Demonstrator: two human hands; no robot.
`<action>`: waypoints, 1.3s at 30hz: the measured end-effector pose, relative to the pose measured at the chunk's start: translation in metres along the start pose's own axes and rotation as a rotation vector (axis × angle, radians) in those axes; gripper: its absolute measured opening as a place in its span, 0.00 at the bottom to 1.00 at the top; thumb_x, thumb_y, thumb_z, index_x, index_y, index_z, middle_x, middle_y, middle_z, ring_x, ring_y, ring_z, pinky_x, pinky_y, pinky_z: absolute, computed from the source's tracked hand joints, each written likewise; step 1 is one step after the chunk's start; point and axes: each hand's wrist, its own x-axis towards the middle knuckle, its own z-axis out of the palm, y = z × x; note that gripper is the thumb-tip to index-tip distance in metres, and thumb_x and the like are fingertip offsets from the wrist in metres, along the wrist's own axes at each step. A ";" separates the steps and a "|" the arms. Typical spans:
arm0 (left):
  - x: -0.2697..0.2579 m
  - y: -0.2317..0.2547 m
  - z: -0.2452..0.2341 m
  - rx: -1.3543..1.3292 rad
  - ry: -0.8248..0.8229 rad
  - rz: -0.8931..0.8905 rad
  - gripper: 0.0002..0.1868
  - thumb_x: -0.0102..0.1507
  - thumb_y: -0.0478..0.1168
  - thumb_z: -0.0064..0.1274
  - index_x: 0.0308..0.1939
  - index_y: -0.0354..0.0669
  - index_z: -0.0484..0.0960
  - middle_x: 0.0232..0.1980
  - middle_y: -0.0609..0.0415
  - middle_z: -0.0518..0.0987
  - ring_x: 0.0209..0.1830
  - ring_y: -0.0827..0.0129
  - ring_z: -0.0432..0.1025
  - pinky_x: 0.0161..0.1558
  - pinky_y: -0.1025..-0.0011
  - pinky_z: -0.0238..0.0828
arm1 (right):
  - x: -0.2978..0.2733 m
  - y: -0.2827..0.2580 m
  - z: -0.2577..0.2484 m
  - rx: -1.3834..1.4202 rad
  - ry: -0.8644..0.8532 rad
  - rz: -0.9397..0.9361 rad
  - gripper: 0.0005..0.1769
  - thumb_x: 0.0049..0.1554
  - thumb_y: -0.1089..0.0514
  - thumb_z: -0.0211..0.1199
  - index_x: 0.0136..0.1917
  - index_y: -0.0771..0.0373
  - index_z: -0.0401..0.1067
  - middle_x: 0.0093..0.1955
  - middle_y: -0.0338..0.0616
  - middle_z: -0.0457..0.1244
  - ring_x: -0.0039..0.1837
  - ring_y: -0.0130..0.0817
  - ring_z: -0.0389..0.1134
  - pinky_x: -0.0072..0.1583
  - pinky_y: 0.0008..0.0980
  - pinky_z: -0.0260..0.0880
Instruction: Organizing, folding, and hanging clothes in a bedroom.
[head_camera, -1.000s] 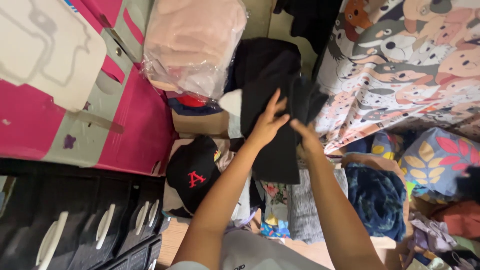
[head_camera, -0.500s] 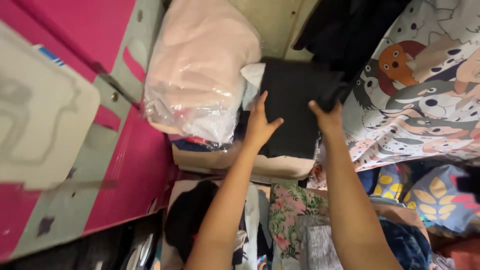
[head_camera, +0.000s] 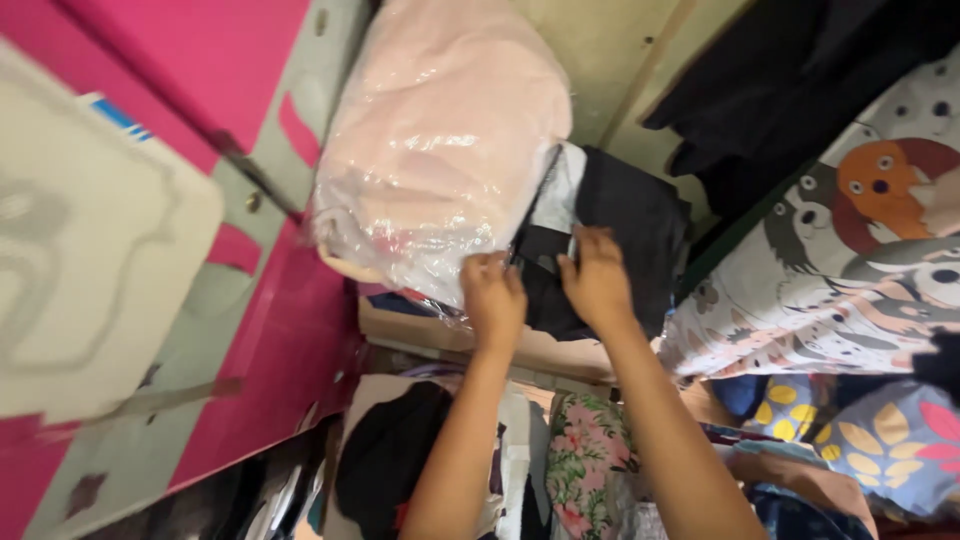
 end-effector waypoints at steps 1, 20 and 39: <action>0.006 -0.006 -0.017 0.010 0.016 -0.004 0.17 0.61 0.37 0.58 0.55 0.42 0.78 0.55 0.43 0.72 0.58 0.46 0.69 0.59 0.53 0.68 | 0.009 -0.006 0.023 0.007 -0.002 -0.018 0.32 0.63 0.40 0.55 0.76 0.55 0.63 0.76 0.54 0.54 0.78 0.57 0.51 0.72 0.68 0.52; 0.052 -0.100 -0.124 -0.622 0.006 -0.900 0.39 0.66 0.68 0.49 0.61 0.34 0.78 0.57 0.28 0.80 0.48 0.45 0.77 0.51 0.52 0.75 | 0.024 -0.148 -0.053 1.432 -0.213 -0.127 0.27 0.54 0.68 0.67 0.66 0.70 0.66 0.60 0.44 0.68 0.61 0.33 0.68 0.64 0.32 0.68; -0.163 -0.010 -0.030 -1.165 -0.514 -0.874 0.28 0.56 0.34 0.75 0.58 0.36 0.81 0.44 0.47 0.74 0.26 0.60 0.55 0.28 0.64 0.50 | -0.313 0.048 -0.121 0.993 0.442 0.153 0.23 0.61 0.50 0.70 0.39 0.72 0.66 0.39 0.44 0.56 0.43 0.33 0.54 0.47 0.39 0.54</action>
